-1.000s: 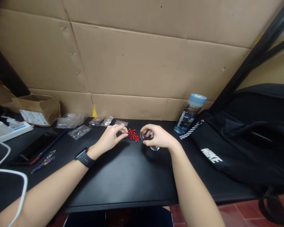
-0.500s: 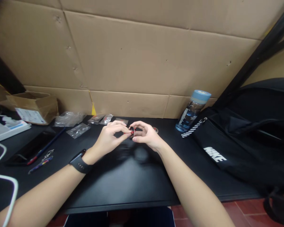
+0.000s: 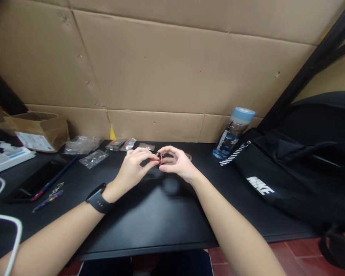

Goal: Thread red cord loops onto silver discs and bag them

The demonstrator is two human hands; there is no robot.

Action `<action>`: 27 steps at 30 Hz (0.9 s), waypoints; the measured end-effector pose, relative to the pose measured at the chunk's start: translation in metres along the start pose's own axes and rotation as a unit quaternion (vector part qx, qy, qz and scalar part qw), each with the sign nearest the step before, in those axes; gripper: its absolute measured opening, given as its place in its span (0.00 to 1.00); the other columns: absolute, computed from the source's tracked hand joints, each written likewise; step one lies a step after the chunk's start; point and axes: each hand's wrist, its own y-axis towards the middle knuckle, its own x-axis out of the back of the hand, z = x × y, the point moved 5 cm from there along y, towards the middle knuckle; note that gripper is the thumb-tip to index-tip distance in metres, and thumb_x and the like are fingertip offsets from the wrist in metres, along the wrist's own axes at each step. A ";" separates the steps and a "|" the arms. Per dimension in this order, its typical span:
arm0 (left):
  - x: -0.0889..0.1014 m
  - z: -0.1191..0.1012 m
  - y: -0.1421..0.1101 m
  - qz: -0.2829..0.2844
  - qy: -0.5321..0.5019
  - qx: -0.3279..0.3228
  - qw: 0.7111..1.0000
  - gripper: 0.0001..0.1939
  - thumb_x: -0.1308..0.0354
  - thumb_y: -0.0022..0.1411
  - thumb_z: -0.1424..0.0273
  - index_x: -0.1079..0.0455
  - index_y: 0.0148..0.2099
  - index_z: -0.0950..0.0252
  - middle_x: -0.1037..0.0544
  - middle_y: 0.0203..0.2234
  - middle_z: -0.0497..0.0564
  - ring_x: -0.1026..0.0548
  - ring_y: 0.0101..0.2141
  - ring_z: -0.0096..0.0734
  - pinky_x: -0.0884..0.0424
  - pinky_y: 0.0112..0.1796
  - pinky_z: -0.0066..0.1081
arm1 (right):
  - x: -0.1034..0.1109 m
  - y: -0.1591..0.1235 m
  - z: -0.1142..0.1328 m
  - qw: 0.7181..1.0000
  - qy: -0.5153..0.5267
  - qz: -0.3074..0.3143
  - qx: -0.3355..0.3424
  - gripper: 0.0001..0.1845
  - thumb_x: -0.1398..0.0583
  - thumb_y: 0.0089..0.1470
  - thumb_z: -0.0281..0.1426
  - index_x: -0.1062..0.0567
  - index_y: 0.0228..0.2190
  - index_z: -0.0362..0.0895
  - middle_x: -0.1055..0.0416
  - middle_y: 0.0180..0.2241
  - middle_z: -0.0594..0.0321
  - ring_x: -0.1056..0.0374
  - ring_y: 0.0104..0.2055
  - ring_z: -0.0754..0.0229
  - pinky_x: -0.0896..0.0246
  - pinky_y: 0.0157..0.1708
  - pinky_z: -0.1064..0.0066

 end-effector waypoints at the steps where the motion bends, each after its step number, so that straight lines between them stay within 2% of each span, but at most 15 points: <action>1: 0.000 0.000 -0.001 0.002 0.004 0.003 1.000 0.03 0.35 0.67 0.66 0.20 0.41 0.56 0.16 0.39 0.48 0.24 0.46 0.41 0.37 0.47 0.42 | 0.000 0.000 0.000 1.000 -0.001 -0.001 -0.001 0.28 0.24 0.42 0.27 0.23 0.46 0.49 0.30 0.48 0.63 0.26 0.42 0.61 0.28 0.44 0.68; 7: -0.004 0.001 -0.003 0.009 0.013 0.024 1.000 0.02 0.36 0.67 0.69 0.22 0.40 0.56 0.16 0.39 0.46 0.24 0.48 0.40 0.41 0.48 0.42 | -0.002 0.000 -0.003 1.000 -0.016 -0.013 -0.005 0.28 0.24 0.42 0.27 0.24 0.45 0.48 0.29 0.49 0.62 0.25 0.42 0.62 0.27 0.43 0.69; 17: -0.005 0.001 -0.007 -0.007 0.026 0.033 0.999 0.04 0.38 0.65 0.71 0.22 0.38 0.57 0.16 0.37 0.48 0.23 0.44 0.43 0.41 0.46 0.45 | -0.002 -0.001 -0.001 0.992 -0.113 -0.058 0.003 0.30 0.23 0.40 0.31 0.23 0.47 0.46 0.24 0.48 0.56 0.21 0.41 0.54 0.23 0.43 0.64; 21: -0.004 0.000 -0.007 -0.007 0.029 0.002 1.000 0.06 0.39 0.65 0.73 0.21 0.38 0.58 0.16 0.37 0.48 0.23 0.44 0.42 0.42 0.47 0.45 | -0.001 -0.001 -0.005 0.991 -0.113 -0.072 -0.020 0.29 0.23 0.39 0.33 0.21 0.45 0.45 0.21 0.43 0.57 0.21 0.38 0.57 0.22 0.40 0.66; 25: -0.004 0.004 -0.004 0.000 0.007 0.016 1.000 0.05 0.39 0.66 0.72 0.22 0.39 0.58 0.16 0.38 0.47 0.23 0.44 0.40 0.41 0.47 0.44 | 0.000 -0.001 -0.009 0.992 -0.094 -0.080 -0.035 0.29 0.24 0.42 0.35 0.20 0.47 0.45 0.21 0.43 0.57 0.20 0.37 0.57 0.23 0.40 0.67; 27: -0.003 0.005 -0.003 0.013 -0.007 0.018 1.000 0.06 0.40 0.66 0.72 0.24 0.43 0.58 0.17 0.41 0.49 0.23 0.47 0.40 0.39 0.48 0.43 | 0.001 0.000 -0.010 0.993 -0.072 -0.093 -0.031 0.29 0.24 0.42 0.35 0.20 0.47 0.45 0.21 0.44 0.57 0.21 0.37 0.58 0.23 0.39 0.66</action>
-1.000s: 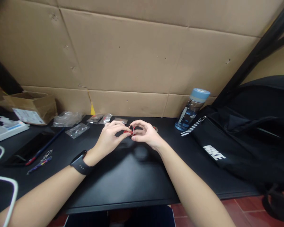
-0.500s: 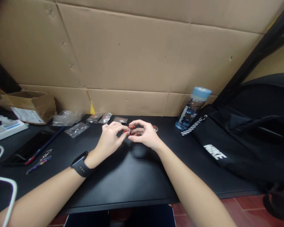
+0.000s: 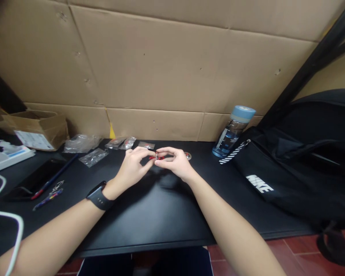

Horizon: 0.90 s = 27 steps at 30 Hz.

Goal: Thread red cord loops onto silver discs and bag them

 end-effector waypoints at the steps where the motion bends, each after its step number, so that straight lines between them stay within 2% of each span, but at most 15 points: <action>1: 0.000 0.000 0.001 0.012 -0.010 -0.008 1.000 0.09 0.40 0.65 0.73 0.26 0.47 0.58 0.18 0.44 0.50 0.24 0.49 0.41 0.38 0.49 0.42 | 0.000 0.000 0.000 1.000 0.010 -0.005 -0.001 0.29 0.24 0.42 0.36 0.21 0.46 0.44 0.21 0.44 0.57 0.21 0.36 0.58 0.23 0.39 0.66; 3: -0.001 -0.001 0.002 0.040 -0.026 -0.034 0.998 0.21 0.38 0.61 0.74 0.32 0.56 0.58 0.21 0.51 0.53 0.26 0.54 0.42 0.36 0.50 0.41 | 0.001 0.001 -0.002 1.000 0.026 -0.009 -0.007 0.28 0.24 0.41 0.35 0.22 0.45 0.45 0.21 0.43 0.58 0.21 0.35 0.59 0.24 0.38 0.66; 5: -0.002 -0.001 0.002 0.060 -0.023 -0.056 0.996 0.27 0.35 0.60 0.71 0.35 0.61 0.58 0.24 0.55 0.55 0.28 0.57 0.45 0.36 0.52 0.41 | 0.001 0.001 -0.004 0.999 0.033 -0.007 -0.011 0.27 0.24 0.42 0.35 0.23 0.44 0.45 0.21 0.43 0.59 0.21 0.35 0.59 0.25 0.38 0.66; 8: -0.003 0.003 0.002 0.057 0.001 -0.060 0.997 0.24 0.33 0.63 0.65 0.33 0.59 0.56 0.23 0.55 0.54 0.28 0.58 0.46 0.38 0.54 0.43 | 0.001 0.002 -0.005 1.000 0.030 0.002 -0.004 0.23 0.25 0.45 0.37 0.22 0.43 0.45 0.21 0.42 0.59 0.23 0.33 0.62 0.27 0.36 0.69; 11: -0.001 0.005 0.003 0.034 0.008 -0.050 0.998 0.23 0.31 0.62 0.62 0.31 0.57 0.55 0.22 0.54 0.53 0.27 0.56 0.46 0.40 0.55 0.43 | 0.001 0.003 -0.004 1.000 0.018 0.012 -0.003 0.17 0.28 0.51 0.40 0.21 0.37 0.43 0.20 0.37 0.59 0.24 0.33 0.62 0.30 0.36 0.70; 16: -0.002 0.004 0.002 0.030 0.021 -0.047 0.998 0.24 0.29 0.61 0.63 0.31 0.57 0.55 0.20 0.53 0.52 0.26 0.55 0.46 0.40 0.51 0.42 | 0.002 0.004 -0.002 0.999 -0.039 0.017 -0.005 0.18 0.29 0.51 0.44 0.20 0.34 0.42 0.21 0.31 0.60 0.28 0.30 0.61 0.32 0.35 0.67; 21: -0.003 0.002 0.000 0.025 0.036 -0.048 0.998 0.23 0.29 0.60 0.64 0.30 0.56 0.55 0.20 0.52 0.52 0.26 0.55 0.46 0.41 0.49 0.41 | 0.002 0.006 0.003 0.991 -0.117 0.016 0.059 0.13 0.33 0.56 0.41 0.21 0.32 0.43 0.25 0.35 0.61 0.30 0.35 0.60 0.34 0.40 0.66; 27: -0.004 0.000 0.000 0.029 0.041 -0.053 0.997 0.23 0.28 0.60 0.64 0.31 0.55 0.56 0.19 0.51 0.52 0.25 0.53 0.46 0.41 0.49 0.41 | 0.001 0.006 0.002 0.983 -0.163 0.011 0.089 0.10 0.37 0.58 0.36 0.26 0.27 0.44 0.31 0.41 0.59 0.31 0.42 0.58 0.34 0.40 0.67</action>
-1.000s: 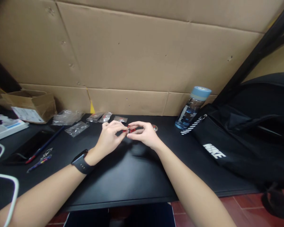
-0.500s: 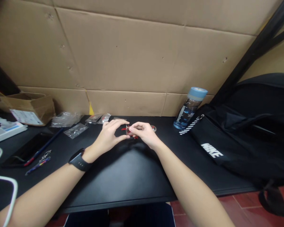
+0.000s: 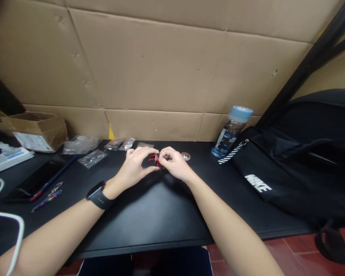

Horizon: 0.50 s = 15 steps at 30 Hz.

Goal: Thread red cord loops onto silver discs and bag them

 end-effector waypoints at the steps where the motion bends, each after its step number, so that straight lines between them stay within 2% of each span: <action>1: -0.001 0.000 0.000 0.003 0.001 0.002 1.000 0.24 0.28 0.60 0.64 0.31 0.55 0.56 0.19 0.51 0.52 0.25 0.53 0.46 0.41 0.49 0.41 | 0.001 0.000 0.001 1.000 -0.009 0.000 0.002 0.10 0.37 0.57 0.34 0.26 0.26 0.44 0.32 0.42 0.59 0.31 0.42 0.58 0.34 0.40 0.68; 7: -0.004 0.007 -0.001 0.004 -0.015 0.045 0.999 0.24 0.30 0.61 0.60 0.31 0.56 0.56 0.21 0.53 0.53 0.26 0.55 0.47 0.40 0.51 0.42 | 0.017 0.001 0.015 0.991 -0.130 -0.010 0.019 0.04 0.38 0.52 0.27 0.26 0.25 0.43 0.33 0.46 0.59 0.33 0.34 0.64 0.37 0.32 0.70; 11: -0.012 0.014 -0.004 0.047 0.002 0.052 0.998 0.29 0.31 0.61 0.59 0.35 0.61 0.55 0.24 0.57 0.54 0.29 0.57 0.51 0.39 0.52 0.45 | 0.036 0.001 0.026 0.968 -0.240 -0.025 0.071 0.04 0.37 0.48 0.25 0.24 0.24 0.43 0.30 0.42 0.58 0.32 0.36 0.60 0.36 0.36 0.68; 15: -0.020 0.031 -0.007 0.088 0.048 0.076 0.992 0.22 0.36 0.63 0.65 0.33 0.59 0.55 0.24 0.57 0.56 0.29 0.56 0.54 0.38 0.52 0.49 | 0.065 0.001 0.018 0.943 -0.324 -0.055 0.044 0.04 0.35 0.45 0.25 0.23 0.21 0.43 0.27 0.39 0.58 0.30 0.38 0.57 0.36 0.40 0.65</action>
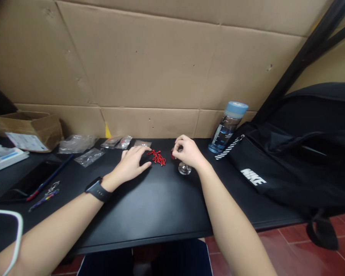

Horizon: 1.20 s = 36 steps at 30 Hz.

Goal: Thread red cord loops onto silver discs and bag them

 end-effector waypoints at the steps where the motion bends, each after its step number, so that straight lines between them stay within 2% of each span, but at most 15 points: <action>1: -0.002 0.005 0.000 0.005 0.009 0.008 1.000 0.20 0.38 0.64 0.66 0.32 0.58 0.56 0.24 0.56 0.56 0.29 0.55 0.55 0.37 0.51 0.50 | 0.003 0.000 -0.007 1.000 -0.016 0.000 -0.010 0.04 0.34 0.45 0.25 0.23 0.21 0.43 0.27 0.38 0.59 0.30 0.37 0.57 0.36 0.40 0.65; 7: -0.011 0.022 0.002 0.023 0.039 0.013 0.999 0.15 0.43 0.66 0.67 0.27 0.55 0.56 0.20 0.52 0.56 0.27 0.53 0.54 0.34 0.50 0.50 | 0.002 -0.002 -0.029 0.996 -0.077 0.032 -0.035 0.05 0.33 0.44 0.25 0.22 0.20 0.43 0.24 0.37 0.58 0.28 0.36 0.58 0.36 0.40 0.67; 13: -0.018 0.022 0.002 0.053 0.049 0.016 0.997 0.18 0.46 0.68 0.66 0.28 0.59 0.55 0.23 0.57 0.55 0.30 0.56 0.53 0.34 0.51 0.50 | -0.006 -0.002 -0.034 0.990 -0.101 0.079 -0.054 0.05 0.34 0.46 0.23 0.20 0.21 0.43 0.22 0.36 0.58 0.27 0.37 0.58 0.36 0.41 0.70; 15: -0.019 0.022 0.003 0.066 0.056 0.026 0.996 0.18 0.47 0.69 0.65 0.28 0.59 0.55 0.24 0.58 0.54 0.31 0.57 0.52 0.34 0.52 0.50 | -0.003 -0.003 -0.036 0.989 -0.107 0.081 -0.064 0.05 0.35 0.50 0.25 0.19 0.25 0.43 0.22 0.36 0.58 0.26 0.39 0.57 0.36 0.43 0.69; 17: -0.020 0.021 0.003 0.070 0.062 0.029 0.995 0.18 0.47 0.69 0.65 0.28 0.58 0.55 0.24 0.57 0.53 0.32 0.58 0.51 0.35 0.52 0.50 | 0.000 -0.004 -0.039 0.987 -0.116 0.082 -0.074 0.05 0.34 0.53 0.29 0.17 0.34 0.43 0.22 0.39 0.56 0.26 0.42 0.55 0.35 0.45 0.68; 20: -0.020 0.020 0.004 0.071 0.063 0.026 0.995 0.17 0.47 0.69 0.65 0.28 0.57 0.55 0.24 0.57 0.53 0.32 0.58 0.51 0.35 0.52 0.50 | -0.003 -0.007 -0.042 0.983 -0.112 0.125 -0.066 0.18 0.31 0.52 0.36 0.18 0.45 0.45 0.22 0.44 0.54 0.26 0.45 0.53 0.34 0.47 0.66; 21: -0.020 0.019 0.004 0.072 0.062 0.026 0.995 0.16 0.47 0.69 0.65 0.28 0.57 0.56 0.24 0.57 0.53 0.32 0.58 0.51 0.35 0.52 0.50 | -0.006 -0.008 -0.042 0.982 -0.104 0.149 -0.058 0.18 0.30 0.51 0.37 0.18 0.45 0.46 0.22 0.44 0.55 0.26 0.45 0.53 0.34 0.48 0.67; 23: -0.020 0.019 0.004 0.071 0.058 0.027 0.995 0.16 0.47 0.69 0.66 0.28 0.56 0.56 0.24 0.56 0.53 0.32 0.58 0.51 0.35 0.52 0.50 | -0.011 -0.009 -0.043 0.979 -0.091 0.177 -0.049 0.13 0.31 0.53 0.35 0.16 0.41 0.47 0.21 0.42 0.57 0.25 0.44 0.54 0.34 0.47 0.68; 25: -0.020 0.018 0.003 0.070 0.053 0.028 0.996 0.15 0.46 0.68 0.66 0.27 0.55 0.55 0.23 0.56 0.53 0.32 0.57 0.50 0.35 0.52 0.49 | -0.013 -0.008 -0.044 0.980 -0.090 0.169 -0.051 0.07 0.33 0.55 0.30 0.15 0.38 0.47 0.20 0.41 0.58 0.25 0.42 0.56 0.35 0.45 0.69; 31: -0.017 0.017 0.003 0.068 0.045 0.028 0.996 0.14 0.45 0.68 0.67 0.26 0.53 0.56 0.23 0.54 0.52 0.32 0.57 0.50 0.36 0.51 0.49 | -0.012 -0.007 -0.047 0.982 -0.080 0.148 -0.088 0.05 0.33 0.54 0.25 0.15 0.33 0.44 0.18 0.35 0.60 0.24 0.34 0.59 0.35 0.36 0.72; 36: -0.018 0.018 0.003 0.065 0.036 0.028 0.997 0.13 0.45 0.67 0.67 0.25 0.52 0.56 0.23 0.54 0.53 0.31 0.56 0.51 0.36 0.51 0.49 | -0.012 -0.007 -0.049 0.981 -0.062 0.142 -0.116 0.05 0.35 0.55 0.24 0.17 0.29 0.43 0.18 0.29 0.61 0.22 0.33 0.59 0.35 0.34 0.73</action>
